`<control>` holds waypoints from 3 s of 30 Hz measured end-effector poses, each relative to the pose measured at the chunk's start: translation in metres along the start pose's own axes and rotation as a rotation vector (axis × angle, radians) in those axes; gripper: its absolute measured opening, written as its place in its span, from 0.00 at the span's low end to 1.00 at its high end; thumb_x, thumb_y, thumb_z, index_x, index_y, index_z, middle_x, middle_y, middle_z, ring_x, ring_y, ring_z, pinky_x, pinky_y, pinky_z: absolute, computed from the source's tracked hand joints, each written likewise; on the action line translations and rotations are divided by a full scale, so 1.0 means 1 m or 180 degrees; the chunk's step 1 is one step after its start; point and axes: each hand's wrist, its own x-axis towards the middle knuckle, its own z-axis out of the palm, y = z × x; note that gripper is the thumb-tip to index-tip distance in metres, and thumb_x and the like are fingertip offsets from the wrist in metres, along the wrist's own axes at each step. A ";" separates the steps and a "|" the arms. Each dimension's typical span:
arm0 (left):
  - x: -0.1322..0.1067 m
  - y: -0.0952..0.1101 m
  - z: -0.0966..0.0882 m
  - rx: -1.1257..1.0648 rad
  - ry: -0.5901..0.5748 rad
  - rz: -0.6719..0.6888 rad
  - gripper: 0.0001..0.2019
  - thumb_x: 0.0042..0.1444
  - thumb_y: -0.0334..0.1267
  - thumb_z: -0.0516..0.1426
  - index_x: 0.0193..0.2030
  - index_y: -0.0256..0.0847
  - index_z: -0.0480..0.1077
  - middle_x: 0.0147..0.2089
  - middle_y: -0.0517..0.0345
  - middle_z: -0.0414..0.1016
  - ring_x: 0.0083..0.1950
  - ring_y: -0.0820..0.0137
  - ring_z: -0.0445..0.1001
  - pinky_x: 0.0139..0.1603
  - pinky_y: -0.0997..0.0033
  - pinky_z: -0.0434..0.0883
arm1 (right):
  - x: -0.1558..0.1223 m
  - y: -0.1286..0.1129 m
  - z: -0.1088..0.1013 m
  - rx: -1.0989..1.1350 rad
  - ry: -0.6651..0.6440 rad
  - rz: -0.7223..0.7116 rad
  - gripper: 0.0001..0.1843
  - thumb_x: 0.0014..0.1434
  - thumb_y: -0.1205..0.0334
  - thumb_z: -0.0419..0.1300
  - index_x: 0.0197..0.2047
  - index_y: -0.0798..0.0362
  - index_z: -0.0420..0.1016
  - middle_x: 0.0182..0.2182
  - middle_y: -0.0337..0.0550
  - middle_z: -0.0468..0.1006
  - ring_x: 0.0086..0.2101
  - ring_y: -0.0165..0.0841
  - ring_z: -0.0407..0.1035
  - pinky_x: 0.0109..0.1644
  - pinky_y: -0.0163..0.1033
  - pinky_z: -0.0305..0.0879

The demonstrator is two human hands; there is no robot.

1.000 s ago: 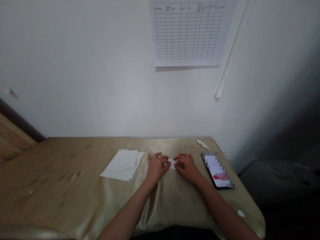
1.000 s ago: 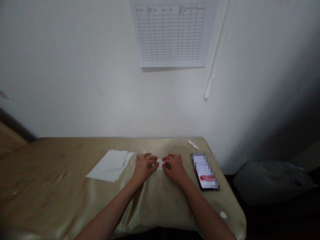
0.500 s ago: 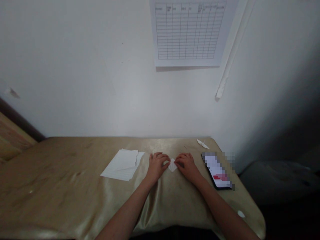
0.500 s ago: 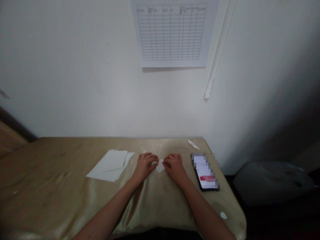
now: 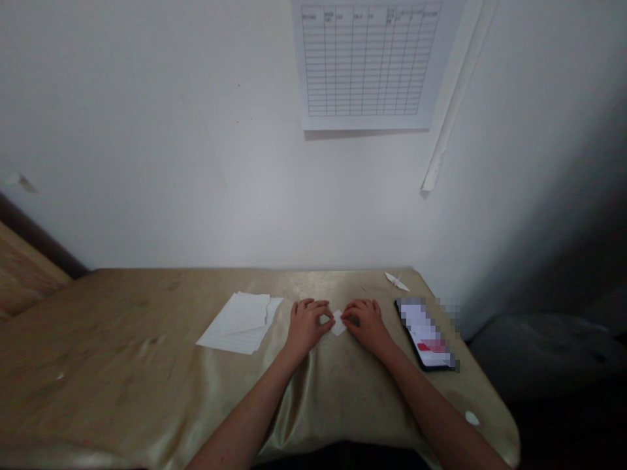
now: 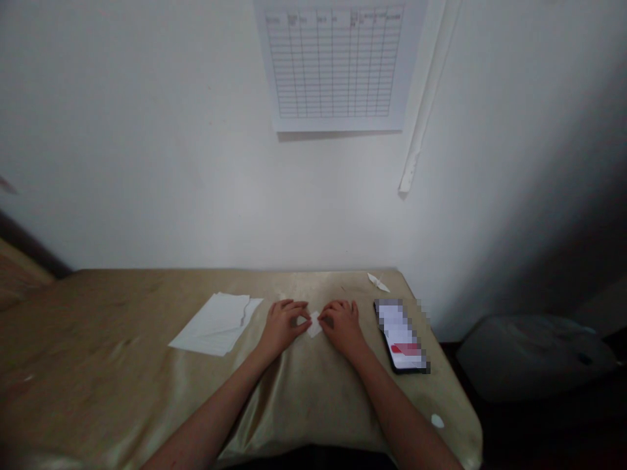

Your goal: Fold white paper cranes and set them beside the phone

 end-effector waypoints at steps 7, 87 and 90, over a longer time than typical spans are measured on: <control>-0.002 0.002 -0.001 0.0144 -0.0060 0.0065 0.05 0.59 0.45 0.63 0.41 0.54 0.79 0.64 0.66 0.76 0.67 0.54 0.64 0.69 0.42 0.54 | 0.001 -0.001 -0.001 -0.0031 -0.0022 -0.0005 0.07 0.64 0.60 0.60 0.41 0.45 0.81 0.48 0.41 0.80 0.57 0.41 0.66 0.69 0.60 0.40; -0.006 -0.002 -0.008 0.0031 -0.0635 0.0016 0.26 0.45 0.51 0.71 0.52 0.57 0.73 0.77 0.59 0.54 0.77 0.51 0.52 0.73 0.28 0.36 | 0.002 0.004 0.003 0.0018 0.0028 -0.0038 0.07 0.63 0.61 0.61 0.41 0.44 0.81 0.48 0.41 0.80 0.55 0.41 0.66 0.68 0.57 0.41; -0.006 -0.002 -0.007 -0.0010 -0.0575 0.0035 0.26 0.44 0.51 0.71 0.51 0.56 0.74 0.77 0.59 0.55 0.76 0.51 0.53 0.73 0.28 0.36 | 0.001 0.003 0.001 0.0018 0.0010 -0.0040 0.07 0.64 0.61 0.60 0.41 0.44 0.81 0.48 0.41 0.80 0.55 0.41 0.66 0.68 0.58 0.41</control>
